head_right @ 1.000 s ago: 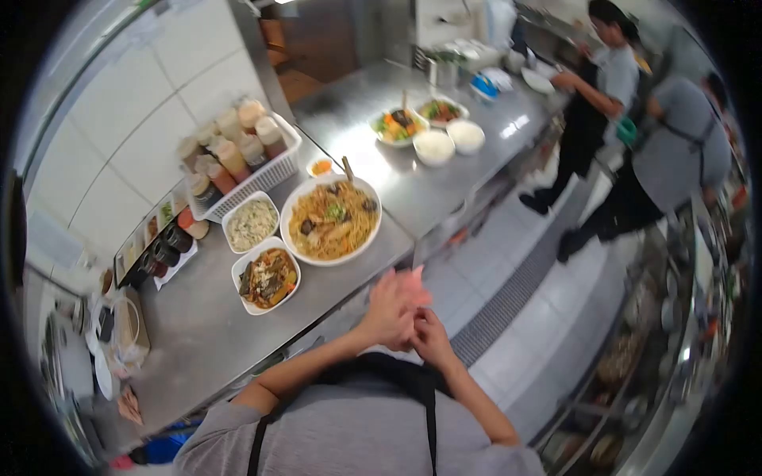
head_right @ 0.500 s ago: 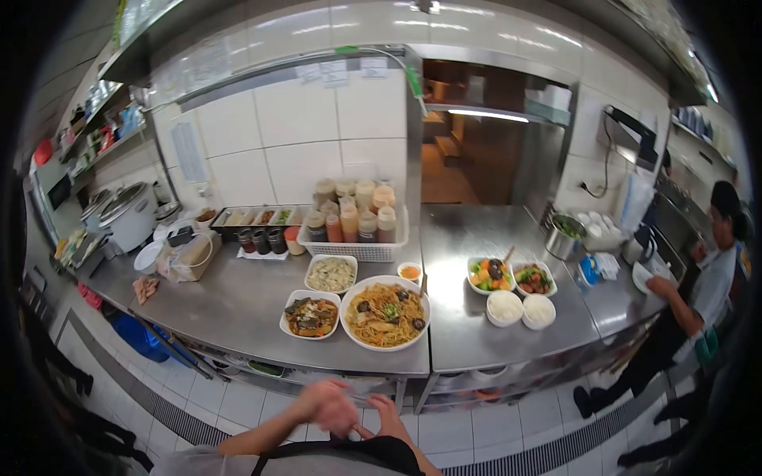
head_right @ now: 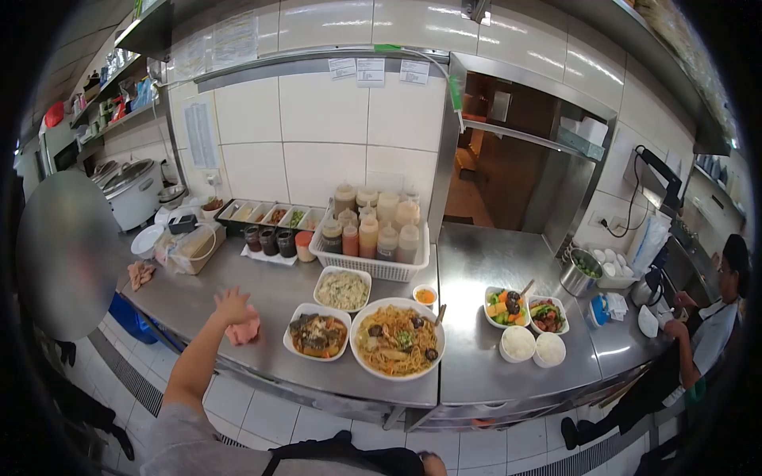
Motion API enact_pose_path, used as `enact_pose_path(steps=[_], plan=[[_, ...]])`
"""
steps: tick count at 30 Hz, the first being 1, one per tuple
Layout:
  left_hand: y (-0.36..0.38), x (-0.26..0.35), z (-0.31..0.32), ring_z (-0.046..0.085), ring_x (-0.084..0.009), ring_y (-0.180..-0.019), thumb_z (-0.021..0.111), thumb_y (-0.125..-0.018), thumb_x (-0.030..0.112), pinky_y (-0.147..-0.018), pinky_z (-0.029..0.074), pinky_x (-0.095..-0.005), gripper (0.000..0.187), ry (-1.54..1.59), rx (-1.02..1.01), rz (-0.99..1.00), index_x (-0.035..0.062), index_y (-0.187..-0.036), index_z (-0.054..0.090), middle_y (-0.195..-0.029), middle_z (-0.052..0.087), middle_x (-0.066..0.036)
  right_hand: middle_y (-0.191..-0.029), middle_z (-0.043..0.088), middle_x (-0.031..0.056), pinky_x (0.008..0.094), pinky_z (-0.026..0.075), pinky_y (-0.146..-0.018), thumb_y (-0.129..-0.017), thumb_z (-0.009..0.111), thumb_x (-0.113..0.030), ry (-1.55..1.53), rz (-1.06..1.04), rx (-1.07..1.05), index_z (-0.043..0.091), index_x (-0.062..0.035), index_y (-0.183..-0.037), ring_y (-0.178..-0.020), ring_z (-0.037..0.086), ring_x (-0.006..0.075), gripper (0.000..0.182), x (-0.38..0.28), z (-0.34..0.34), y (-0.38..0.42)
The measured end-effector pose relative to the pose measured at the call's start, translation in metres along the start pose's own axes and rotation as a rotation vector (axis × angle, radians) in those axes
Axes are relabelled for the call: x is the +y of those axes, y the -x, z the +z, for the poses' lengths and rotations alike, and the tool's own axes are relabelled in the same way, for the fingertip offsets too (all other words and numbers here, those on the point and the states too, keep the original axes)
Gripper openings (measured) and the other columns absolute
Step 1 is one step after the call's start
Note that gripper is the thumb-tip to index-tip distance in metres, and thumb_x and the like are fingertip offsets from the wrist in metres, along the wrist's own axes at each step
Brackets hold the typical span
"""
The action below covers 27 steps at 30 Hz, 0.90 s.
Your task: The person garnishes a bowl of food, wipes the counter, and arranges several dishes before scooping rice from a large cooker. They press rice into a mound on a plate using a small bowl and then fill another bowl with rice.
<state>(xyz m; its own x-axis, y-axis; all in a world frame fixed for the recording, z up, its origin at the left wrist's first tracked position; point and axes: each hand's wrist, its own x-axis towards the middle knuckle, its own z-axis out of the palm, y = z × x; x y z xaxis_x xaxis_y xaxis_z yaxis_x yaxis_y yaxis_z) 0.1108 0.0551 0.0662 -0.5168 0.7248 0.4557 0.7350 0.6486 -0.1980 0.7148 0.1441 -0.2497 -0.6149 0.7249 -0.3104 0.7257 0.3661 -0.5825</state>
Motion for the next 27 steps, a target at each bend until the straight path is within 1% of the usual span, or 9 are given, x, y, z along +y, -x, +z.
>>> enact_pose_path(steps=[2, 3, 4, 12, 17, 19, 21, 23, 27], plan=[[-0.065, 0.000, -0.021, 0.057, -0.0323, -0.083, 0.054, -0.078, 0.025, -0.067, 0.046, -0.0396, 0.027, 0.212, 0.079, 0.112, 0.0071, -0.098, 0.057, -0.086, 0.060, -0.016, -0.056, 0.058, 0.0148, 0.0332, 0.047, -0.051, -0.077, 0.051, -0.019, -0.195, 0.084, 0.002, 0.056, -0.0014, -0.100, -0.052, 0.059, 0.0236, 0.029, -0.010, -0.003, 0.020], [-0.107, 0.008, -0.041, 0.057, -0.0333, -0.082, 0.051, -0.081, 0.021, -0.067, 0.046, -0.0400, 0.022, 0.348, -0.063, 0.044, 0.0068, -0.097, 0.057, -0.084, 0.059, -0.016, -0.056, 0.058, 0.0148, 0.0332, 0.047, -0.051, -0.077, 0.051, -0.019, -0.193, 0.095, 0.000, 0.056, -0.0014, -0.100, -0.052, 0.059, 0.0236, 0.029, -0.009, -0.003, 0.017], [-0.142, 0.011, -0.046, 0.057, -0.0326, -0.078, 0.046, -0.082, 0.014, -0.067, 0.046, -0.0416, 0.019, 0.447, 0.188, 0.154, 0.0059, -0.095, 0.057, -0.076, 0.058, -0.015, -0.055, 0.058, 0.0143, 0.0332, 0.046, -0.050, -0.077, 0.051, -0.019, -0.194, 0.119, 0.012, 0.057, -0.0017, -0.099, -0.050, 0.058, 0.0231, 0.028, -0.009, -0.003, 0.014], [-0.425, 0.094, -0.118, 0.056, -0.0333, -0.089, 0.047, -0.077, 0.010, -0.075, 0.046, -0.0426, 0.042, 0.476, 0.517, 0.323, 0.0037, -0.118, 0.042, -0.116, 0.046, -0.014, -0.050, 0.056, 0.0109, 0.0331, 0.043, -0.041, -0.081, 0.049, -0.024, -0.249, 0.344, 0.170, 0.059, -0.0040, -0.093, -0.042, 0.054, 0.0194, 0.025, -0.004, 0.019, -0.014], [-0.529, 0.121, -0.147, 0.049, -0.0370, -0.103, 0.050, -0.074, 0.015, -0.085, 0.042, -0.0475, 0.057, 0.435, 0.419, 0.236, 0.0050, -0.127, 0.033, -0.128, 0.039, -0.016, -0.047, 0.055, 0.0088, 0.0331, 0.040, -0.035, -0.084, 0.048, -0.027, -0.402, 0.636, 0.330, 0.061, -0.0055, -0.090, -0.036, 0.051, 0.0171, 0.026, 0.011, 0.143, 0.050], [-0.571, 0.110, -0.129, 0.039, -0.0378, -0.114, 0.058, -0.075, 0.022, -0.096, 0.033, -0.0439, 0.067, 0.292, 0.600, 0.340, 0.0055, -0.132, 0.026, -0.135, 0.030, -0.018, -0.068, 0.062, 0.0140, 0.0334, 0.049, -0.054, -0.075, 0.059, -0.020, -0.711, 1.030, 0.343, 0.061, -0.0021, -0.092, -0.060, 0.062, 0.0219, 0.024, -0.029, 0.128, 0.067], [-0.631, 0.092, -0.101, 0.037, -0.0375, -0.117, 0.054, -0.080, 0.029, -0.097, 0.030, -0.0462, 0.066, 0.178, 0.599, 0.387, 0.0042, -0.133, 0.023, -0.136, 0.026, -0.020, -0.063, 0.062, 0.0137, 0.0347, 0.047, -0.047, -0.074, 0.057, -0.021, -0.932, 1.028, 0.518, 0.060, -0.0003, -0.087, -0.050, 0.060, 0.0217, 0.024, -0.036, 0.138, 0.125], [-0.662, 0.069, -0.094, 0.034, -0.0341, -0.120, 0.052, -0.082, 0.029, -0.095, 0.033, -0.0447, 0.059, 0.109, 0.639, 0.432, 0.0027, -0.130, 0.030, -0.134, 0.030, -0.019, -0.061, 0.061, 0.0108, 0.0319, 0.048, -0.048, -0.075, 0.057, -0.028, -0.488, 1.106, 0.188, 0.060, -0.0018, -0.085, -0.046, 0.056, 0.0198, 0.028, -0.151, 0.041, 0.086], [-0.688, 0.028, -0.096, 0.041, -0.0329, -0.114, 0.049, -0.085, 0.022, -0.093, 0.036, -0.0415, 0.041, -0.016, 0.844, 0.447, 0.0042, -0.121, 0.041, -0.126, 0.039, -0.018, -0.068, 0.062, 0.0157, 0.0398, 0.049, -0.063, -0.075, 0.057, -0.031, -0.410, 1.159, 0.458, 0.064, -0.0057, -0.083, -0.064, 0.060, 0.0324, 0.028, -0.094, 0.103, 0.113]])
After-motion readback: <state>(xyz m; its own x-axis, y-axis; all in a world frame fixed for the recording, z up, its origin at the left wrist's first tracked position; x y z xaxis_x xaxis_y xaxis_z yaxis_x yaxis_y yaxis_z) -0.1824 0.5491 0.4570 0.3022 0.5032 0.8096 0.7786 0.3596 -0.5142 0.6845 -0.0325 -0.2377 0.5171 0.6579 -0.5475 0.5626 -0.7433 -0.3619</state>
